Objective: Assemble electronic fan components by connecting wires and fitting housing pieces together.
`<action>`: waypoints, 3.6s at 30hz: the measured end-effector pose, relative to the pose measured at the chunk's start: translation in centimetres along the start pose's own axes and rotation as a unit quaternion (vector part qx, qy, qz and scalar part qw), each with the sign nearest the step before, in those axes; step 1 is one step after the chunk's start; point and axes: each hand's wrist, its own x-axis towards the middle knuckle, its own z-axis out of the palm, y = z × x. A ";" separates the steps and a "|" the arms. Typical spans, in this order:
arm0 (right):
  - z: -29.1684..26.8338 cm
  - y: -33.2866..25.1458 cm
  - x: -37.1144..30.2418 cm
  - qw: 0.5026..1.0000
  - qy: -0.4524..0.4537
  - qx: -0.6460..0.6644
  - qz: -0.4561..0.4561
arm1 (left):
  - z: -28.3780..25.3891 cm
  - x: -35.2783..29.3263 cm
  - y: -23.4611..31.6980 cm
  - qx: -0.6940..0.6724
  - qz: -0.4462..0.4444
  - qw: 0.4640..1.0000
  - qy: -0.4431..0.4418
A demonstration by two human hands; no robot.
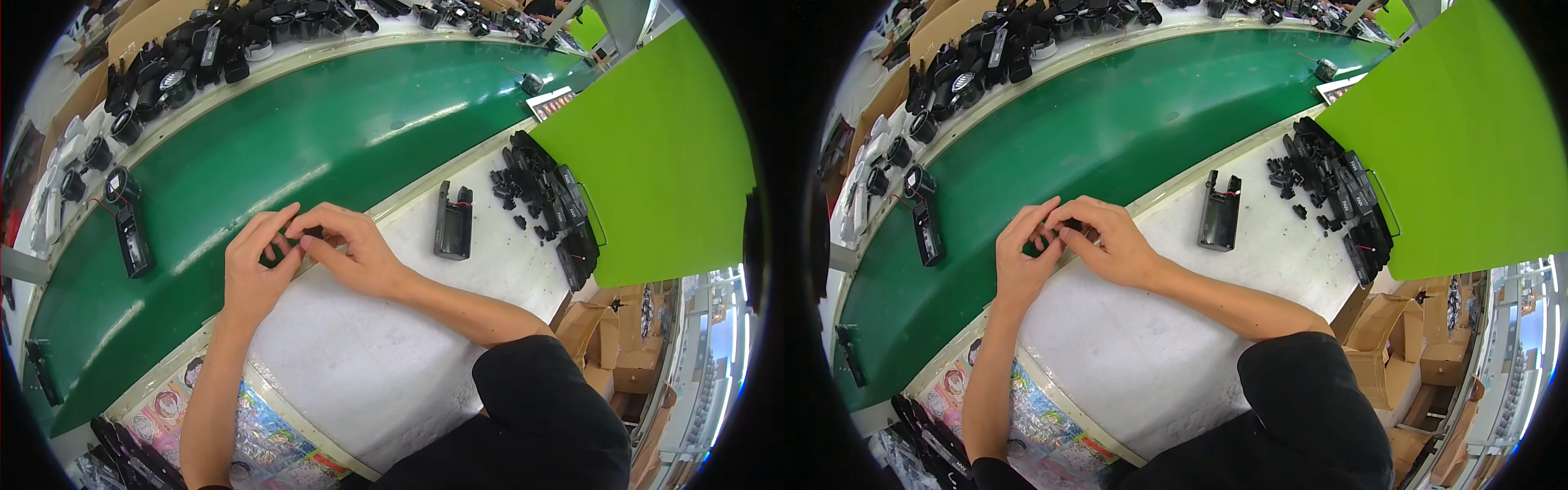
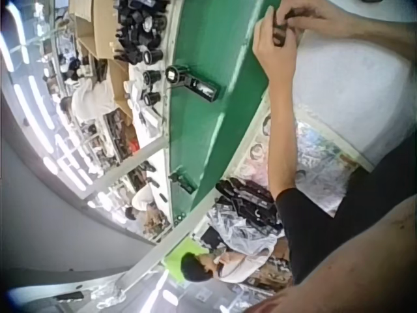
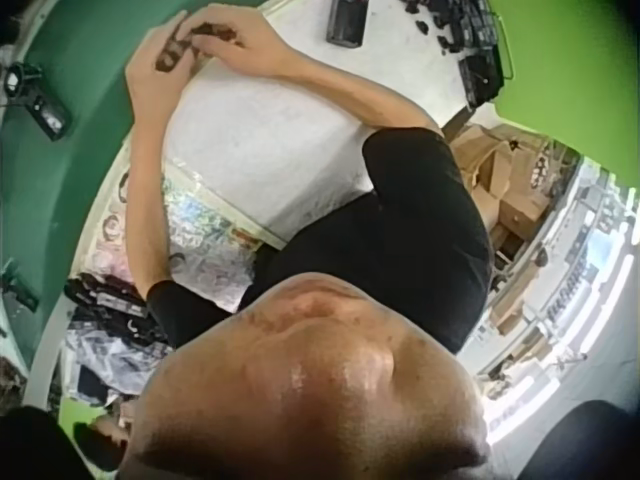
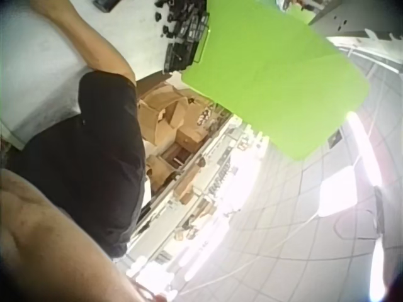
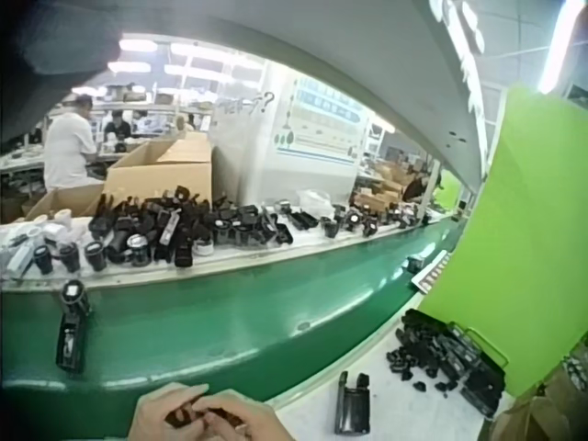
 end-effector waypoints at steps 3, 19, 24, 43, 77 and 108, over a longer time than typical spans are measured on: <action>-0.2 0.0 0.0 1.000 -0.007 -0.006 -0.017 | 0.1 0.2 0.1 0.006 0.010 1.000 -0.003; -44.5 8.4 13.9 0.671 0.188 -0.681 0.226 | 1.9 1.2 2.4 0.188 0.136 0.957 -0.176; -51.7 12.3 12.7 0.622 0.288 -0.581 0.439 | 2.0 1.5 1.4 0.187 0.096 0.961 -0.178; -45.6 4.6 19.8 0.743 0.086 -0.567 0.345 | 3.1 1.8 2.1 0.229 0.114 0.955 -0.147; 8.2 -19.7 5.2 0.947 0.094 -0.075 -0.299 | -13.1 -0.3 14.1 -0.543 0.042 0.818 0.186; 3.1 -21.6 4.4 0.975 0.080 0.009 -0.205 | -12.3 -0.2 15.0 -0.394 0.000 0.910 0.128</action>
